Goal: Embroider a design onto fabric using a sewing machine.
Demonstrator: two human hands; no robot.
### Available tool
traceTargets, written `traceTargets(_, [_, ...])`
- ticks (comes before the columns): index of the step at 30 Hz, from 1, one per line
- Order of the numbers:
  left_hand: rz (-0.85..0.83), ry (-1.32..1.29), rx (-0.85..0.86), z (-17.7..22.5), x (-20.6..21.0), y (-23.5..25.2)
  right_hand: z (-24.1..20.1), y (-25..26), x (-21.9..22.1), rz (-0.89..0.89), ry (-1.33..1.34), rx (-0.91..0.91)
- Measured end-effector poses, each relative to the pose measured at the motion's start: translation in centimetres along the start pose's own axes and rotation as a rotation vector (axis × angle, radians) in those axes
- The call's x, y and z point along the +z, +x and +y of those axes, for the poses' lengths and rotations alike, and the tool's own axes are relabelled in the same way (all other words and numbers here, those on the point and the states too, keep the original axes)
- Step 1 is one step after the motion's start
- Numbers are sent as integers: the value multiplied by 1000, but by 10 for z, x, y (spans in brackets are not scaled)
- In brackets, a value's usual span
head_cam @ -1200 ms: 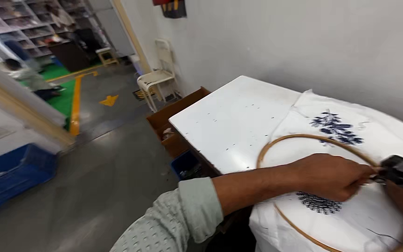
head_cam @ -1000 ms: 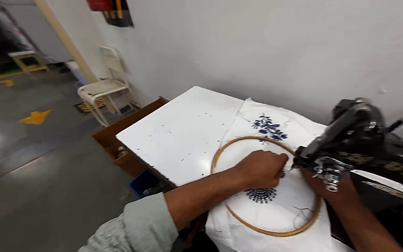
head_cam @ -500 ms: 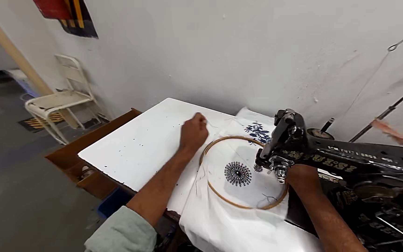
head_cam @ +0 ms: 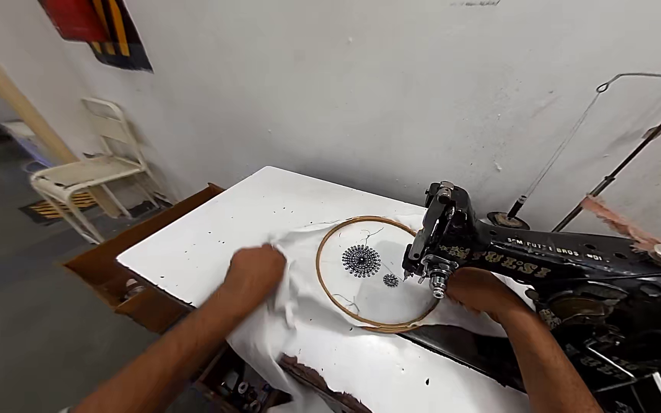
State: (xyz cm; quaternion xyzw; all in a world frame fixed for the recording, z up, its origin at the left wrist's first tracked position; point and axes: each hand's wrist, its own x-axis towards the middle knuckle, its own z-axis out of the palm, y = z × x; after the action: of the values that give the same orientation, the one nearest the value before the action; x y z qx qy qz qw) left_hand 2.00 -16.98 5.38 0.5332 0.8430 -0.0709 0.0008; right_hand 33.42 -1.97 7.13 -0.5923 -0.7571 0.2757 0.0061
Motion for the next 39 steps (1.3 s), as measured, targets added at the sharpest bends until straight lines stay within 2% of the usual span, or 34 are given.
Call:
traceTargets(2, [84, -24, 95, -36, 2, 37, 5, 3, 12, 381, -36, -142])
traceTargets(3, [109, -48, 122, -46, -3, 40, 12, 11, 20, 591, -44, -235])
traceTargets(4, [157, -71, 130, -49, -9, 35, 17, 19, 25, 724, -53, -291])
traceTargets(6, [231, -114, 122, -41, -18, 6, 22, 26, 30, 772, -80, -292])
traceTargets(7, [189, -112, 112, -34, -20, -11, 23, 28, 31, 722, -122, -267])
traceTargets(9, [-32, -53, 54, -18, -19, -29, 23, 31, 29, 541, -224, -178])
traceTargets(11, [-159, -20, 0, -9, -14, -15, 22, 30, 29, 467, -274, -142])
traceTargets(13, [-159, -41, -30, -11, -15, 15, 21, 22, 26, 426, -284, -137])
traceTargets(17, [-33, -117, 9, -20, -16, 88, 28, -16, 33, 283, -310, -136])
traceTargets(21, [312, -404, 291, -28, 21, 147, 46, -82, 60, 442, -343, -254])
traceTargets(24, [513, -575, 360, -34, 31, 161, 64, -121, 66, 511, -350, -324])
traceTargets(27, [663, -657, 427, -30, 28, 146, 81, -130, 75, 600, -337, -374])
traceTargets(28, [646, -674, 467, -25, 26, 138, 83, -132, 80, 598, -332, -387])
traceTargets(30, [506, -647, 519, -12, 28, 125, 77, -140, 91, 558, -350, -387])
traceTargets(33, [331, -430, 516, 4, 39, 133, 47, -168, 97, 426, -377, -377])
traceTargets(36, [297, -391, 508, 18, 39, 153, 23, -185, 85, 165, -311, -505])
traceTargets(38, [265, -410, 573, 32, 34, 167, 19, -176, 75, -14, -178, -640])
traceTargets(39, [251, -433, 624, 40, 33, 173, 21, -165, 73, -50, -98, -706])
